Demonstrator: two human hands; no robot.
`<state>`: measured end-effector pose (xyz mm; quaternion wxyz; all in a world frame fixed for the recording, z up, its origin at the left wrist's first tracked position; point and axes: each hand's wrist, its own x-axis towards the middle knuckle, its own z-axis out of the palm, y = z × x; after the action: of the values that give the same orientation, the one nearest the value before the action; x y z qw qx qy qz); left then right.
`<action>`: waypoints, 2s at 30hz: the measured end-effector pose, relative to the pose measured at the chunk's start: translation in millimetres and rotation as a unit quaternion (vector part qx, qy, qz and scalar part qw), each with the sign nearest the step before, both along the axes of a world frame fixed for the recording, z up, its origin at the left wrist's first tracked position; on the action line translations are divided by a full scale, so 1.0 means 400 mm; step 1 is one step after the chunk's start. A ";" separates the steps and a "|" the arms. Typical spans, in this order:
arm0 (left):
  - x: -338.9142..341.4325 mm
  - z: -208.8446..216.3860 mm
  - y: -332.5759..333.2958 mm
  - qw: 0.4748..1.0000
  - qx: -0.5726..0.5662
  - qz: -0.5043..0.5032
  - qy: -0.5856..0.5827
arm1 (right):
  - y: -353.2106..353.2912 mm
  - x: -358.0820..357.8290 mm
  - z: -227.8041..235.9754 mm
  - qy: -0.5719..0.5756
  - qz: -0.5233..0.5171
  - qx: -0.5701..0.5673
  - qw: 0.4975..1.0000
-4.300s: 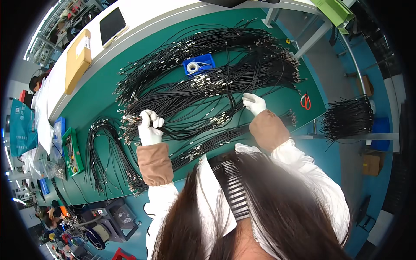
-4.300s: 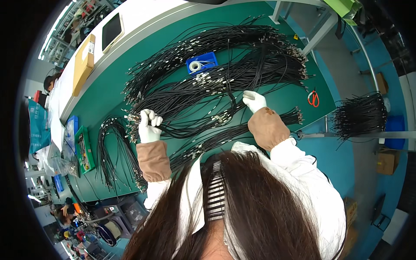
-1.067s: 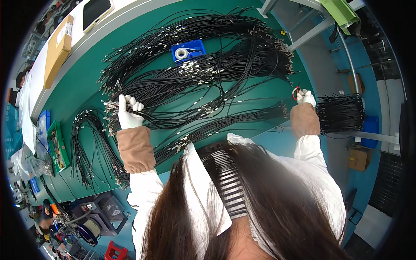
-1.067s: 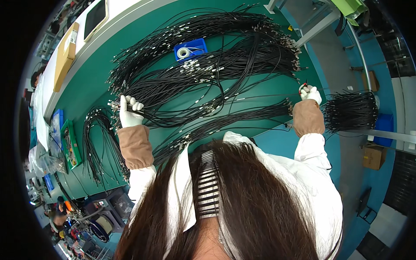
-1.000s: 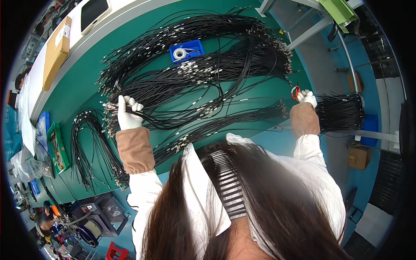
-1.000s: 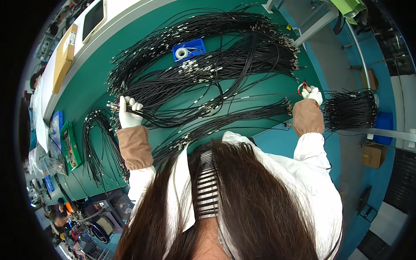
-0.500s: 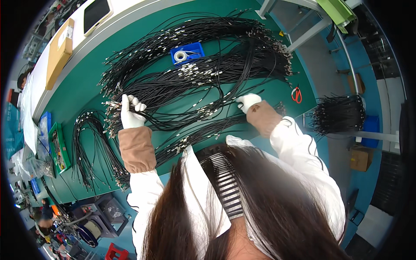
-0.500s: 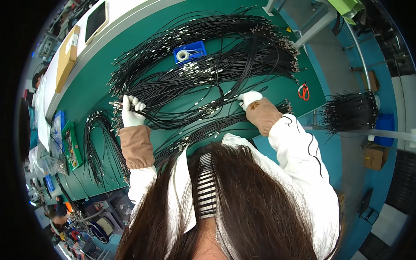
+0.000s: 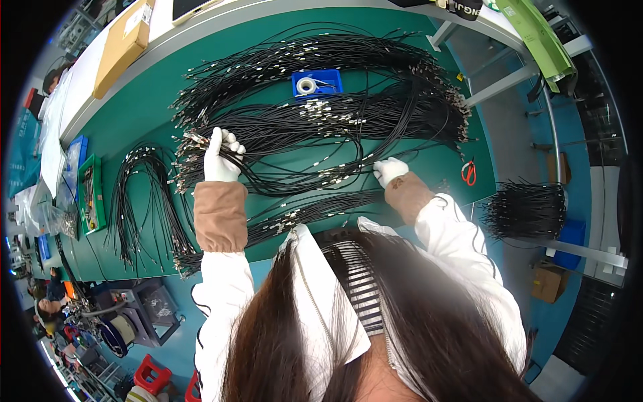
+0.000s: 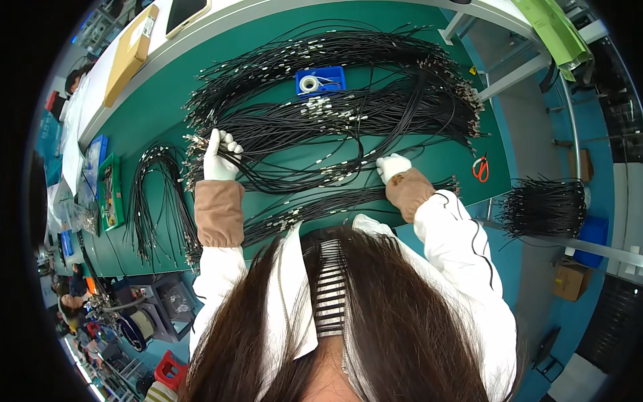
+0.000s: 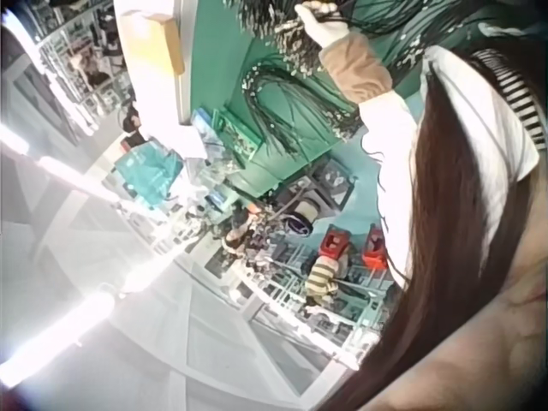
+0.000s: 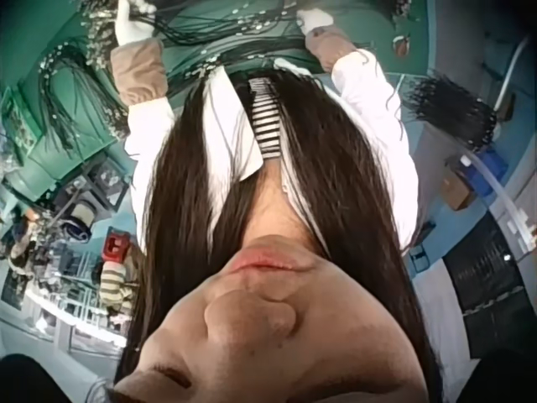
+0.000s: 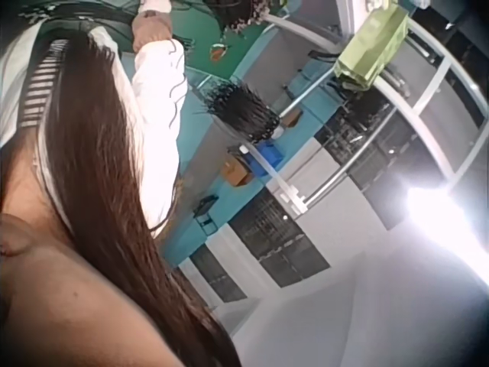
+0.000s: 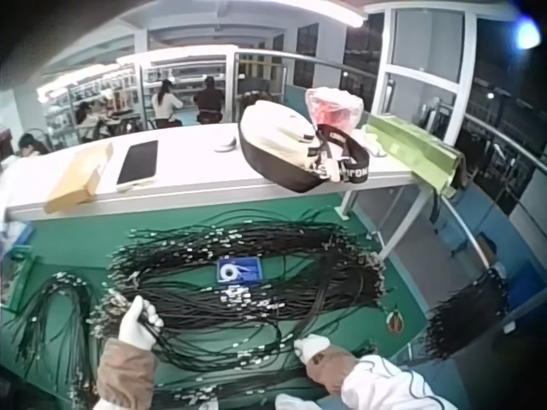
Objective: The person sorts and organizes bundles of cables with connectors by hand, then separates and aligns individual cables along the table.
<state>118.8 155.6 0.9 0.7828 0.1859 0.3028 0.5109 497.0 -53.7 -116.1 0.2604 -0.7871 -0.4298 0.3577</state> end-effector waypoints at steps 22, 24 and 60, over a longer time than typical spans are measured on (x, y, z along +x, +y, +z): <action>0.009 -0.068 0.029 0.999 0.036 -0.012 -0.013 | -0.207 0.335 0.607 -0.578 0.162 -0.016 0.799; 0.011 -0.048 0.022 1.000 0.025 0.007 0.004 | -0.181 0.289 0.767 -0.637 0.148 0.110 0.749; 0.107 -0.165 0.048 0.989 0.058 0.014 -0.132 | 0.939 -1.733 0.468 -0.080 0.391 0.270 0.876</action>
<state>161.6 174.7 -64.9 0.7963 0.1579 0.1693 0.5588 -196.1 321.9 71.2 0.2669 -0.4796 -0.8018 0.2364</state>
